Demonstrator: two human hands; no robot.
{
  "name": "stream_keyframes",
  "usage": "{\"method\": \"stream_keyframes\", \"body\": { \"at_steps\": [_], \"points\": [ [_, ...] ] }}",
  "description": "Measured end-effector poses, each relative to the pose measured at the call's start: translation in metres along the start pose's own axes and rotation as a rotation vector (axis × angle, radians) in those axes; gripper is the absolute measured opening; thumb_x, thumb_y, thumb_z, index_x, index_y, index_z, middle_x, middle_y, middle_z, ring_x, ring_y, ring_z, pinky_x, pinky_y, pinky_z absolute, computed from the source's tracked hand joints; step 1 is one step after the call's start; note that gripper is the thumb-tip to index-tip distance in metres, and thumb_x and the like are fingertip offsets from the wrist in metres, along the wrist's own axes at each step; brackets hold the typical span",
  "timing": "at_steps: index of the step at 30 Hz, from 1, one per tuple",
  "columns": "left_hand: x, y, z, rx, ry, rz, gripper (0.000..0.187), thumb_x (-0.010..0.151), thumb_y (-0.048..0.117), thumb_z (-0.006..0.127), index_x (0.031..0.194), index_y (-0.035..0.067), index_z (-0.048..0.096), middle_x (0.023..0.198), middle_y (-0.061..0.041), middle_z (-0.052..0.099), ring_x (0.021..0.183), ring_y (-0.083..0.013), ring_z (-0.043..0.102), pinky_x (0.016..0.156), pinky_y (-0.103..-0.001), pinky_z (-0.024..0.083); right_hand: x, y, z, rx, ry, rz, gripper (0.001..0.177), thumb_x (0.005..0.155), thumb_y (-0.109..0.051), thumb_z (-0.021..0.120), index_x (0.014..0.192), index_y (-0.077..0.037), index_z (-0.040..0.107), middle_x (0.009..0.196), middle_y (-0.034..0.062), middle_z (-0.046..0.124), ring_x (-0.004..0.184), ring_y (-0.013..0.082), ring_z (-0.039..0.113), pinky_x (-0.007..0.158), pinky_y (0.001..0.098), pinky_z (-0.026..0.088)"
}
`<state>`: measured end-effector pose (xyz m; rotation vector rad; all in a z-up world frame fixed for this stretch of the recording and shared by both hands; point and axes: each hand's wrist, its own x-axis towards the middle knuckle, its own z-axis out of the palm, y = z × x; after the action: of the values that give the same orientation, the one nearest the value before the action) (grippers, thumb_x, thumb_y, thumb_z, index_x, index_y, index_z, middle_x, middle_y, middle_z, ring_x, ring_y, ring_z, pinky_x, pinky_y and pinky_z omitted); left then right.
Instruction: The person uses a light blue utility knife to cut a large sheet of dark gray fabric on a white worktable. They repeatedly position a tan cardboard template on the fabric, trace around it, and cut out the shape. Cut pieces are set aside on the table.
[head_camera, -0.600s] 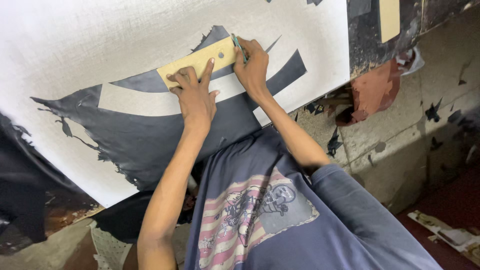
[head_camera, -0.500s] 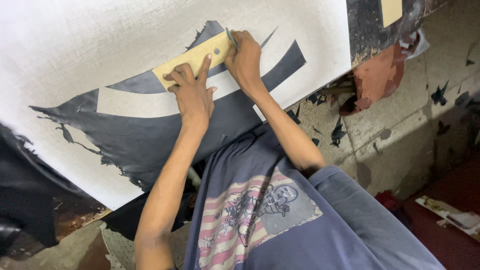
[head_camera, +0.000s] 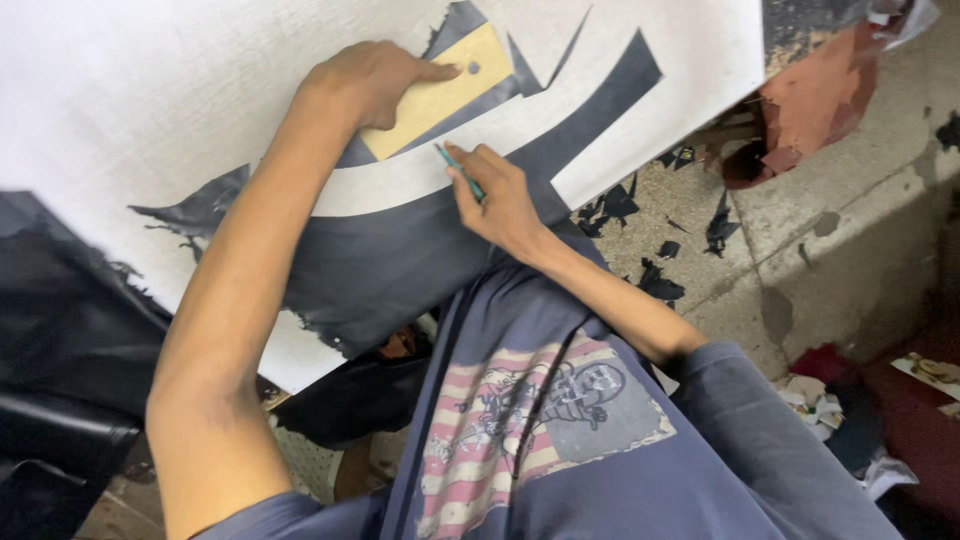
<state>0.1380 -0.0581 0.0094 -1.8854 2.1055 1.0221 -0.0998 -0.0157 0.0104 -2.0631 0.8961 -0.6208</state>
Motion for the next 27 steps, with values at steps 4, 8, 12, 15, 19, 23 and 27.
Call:
{"method": "stream_keyframes", "body": {
  "at_steps": [4, 8, 12, 15, 19, 23, 27],
  "points": [
    [0.001, 0.007, -0.022, -0.069, -0.048, -0.011, 0.114, 0.069, -0.023, 0.067, 0.156, 0.045, 0.038, 0.090, -0.008, 0.070, 0.079, -0.0268, 0.069, 0.063, -0.042, 0.057, 0.015, -0.021, 0.062, 0.038, -0.033, -0.069, 0.031, 0.100, -0.002, 0.065, 0.131, 0.002, 0.064, 0.086, 0.0135, 0.052, 0.063, 0.0223, 0.055, 0.060, 0.0353, 0.046],
    [-0.001, 0.008, -0.024, -0.155, -0.030, -0.044, 0.102, 0.080, -0.017, 0.065, 0.157, 0.044, 0.039, 0.083, -0.010, 0.070, 0.063, -0.0246, 0.067, 0.051, -0.042, 0.055, 0.032, -0.014, 0.102, -0.014, 0.012, -0.053, 0.034, 0.100, -0.001, 0.064, 0.134, 0.001, 0.062, 0.095, 0.0132, 0.055, 0.073, 0.0251, 0.061, 0.066, 0.0377, 0.051],
    [0.003, 0.001, -0.011, -0.106, 0.044, -0.021, 0.076, 0.095, -0.002, 0.067, 0.157, 0.036, 0.045, 0.082, -0.014, 0.072, 0.057, -0.0249, 0.068, 0.047, -0.040, 0.053, 0.045, -0.006, 0.123, -0.185, 0.013, -0.124, 0.034, 0.095, 0.002, 0.063, 0.129, 0.006, 0.059, 0.105, 0.0151, 0.059, 0.085, 0.0304, 0.062, 0.073, 0.0390, 0.055],
    [0.009, 0.001, 0.004, -0.058, 0.080, -0.005, 0.086, 0.083, -0.006, 0.073, 0.154, 0.036, 0.047, 0.093, -0.015, 0.073, 0.065, -0.0291, 0.071, 0.047, -0.040, 0.055, 0.030, -0.005, 0.119, -0.266, -0.059, -0.112, 0.039, 0.091, 0.005, 0.061, 0.130, 0.011, 0.057, 0.106, 0.0179, 0.059, 0.085, 0.0328, 0.062, 0.073, 0.0408, 0.055],
    [0.016, 0.003, 0.003, -0.033, 0.121, -0.004, 0.100, 0.072, -0.014, 0.076, 0.152, 0.038, 0.047, 0.106, -0.015, 0.073, 0.075, -0.0330, 0.074, 0.048, -0.041, 0.058, -0.008, -0.002, 0.081, -0.276, -0.192, -0.104, 0.039, 0.093, 0.004, 0.061, 0.132, 0.011, 0.058, 0.101, 0.0176, 0.059, 0.084, 0.0340, 0.062, 0.073, 0.0430, 0.054],
    [0.014, 0.005, -0.003, -0.102, 0.054, -0.058, 0.112, 0.070, -0.022, 0.071, 0.154, 0.047, 0.043, 0.113, -0.011, 0.072, 0.082, -0.0315, 0.073, 0.060, -0.043, 0.059, -0.001, 0.018, 0.051, -0.184, -0.256, -0.201, 0.036, 0.097, 0.002, 0.065, 0.133, 0.003, 0.062, 0.100, 0.0140, 0.058, 0.086, 0.0313, 0.061, 0.074, 0.0415, 0.054],
    [0.013, 0.008, -0.006, -0.063, 0.044, -0.084, 0.117, 0.067, -0.023, 0.072, 0.152, 0.052, 0.042, 0.115, -0.009, 0.071, 0.086, -0.0311, 0.072, 0.069, -0.045, 0.058, 0.035, 0.036, 0.035, -0.336, -0.270, -0.554, 0.051, 0.086, 0.007, 0.064, 0.136, -0.005, 0.065, 0.105, 0.0086, 0.057, 0.095, 0.0259, 0.060, 0.076, 0.0365, 0.054]
  ]
}}
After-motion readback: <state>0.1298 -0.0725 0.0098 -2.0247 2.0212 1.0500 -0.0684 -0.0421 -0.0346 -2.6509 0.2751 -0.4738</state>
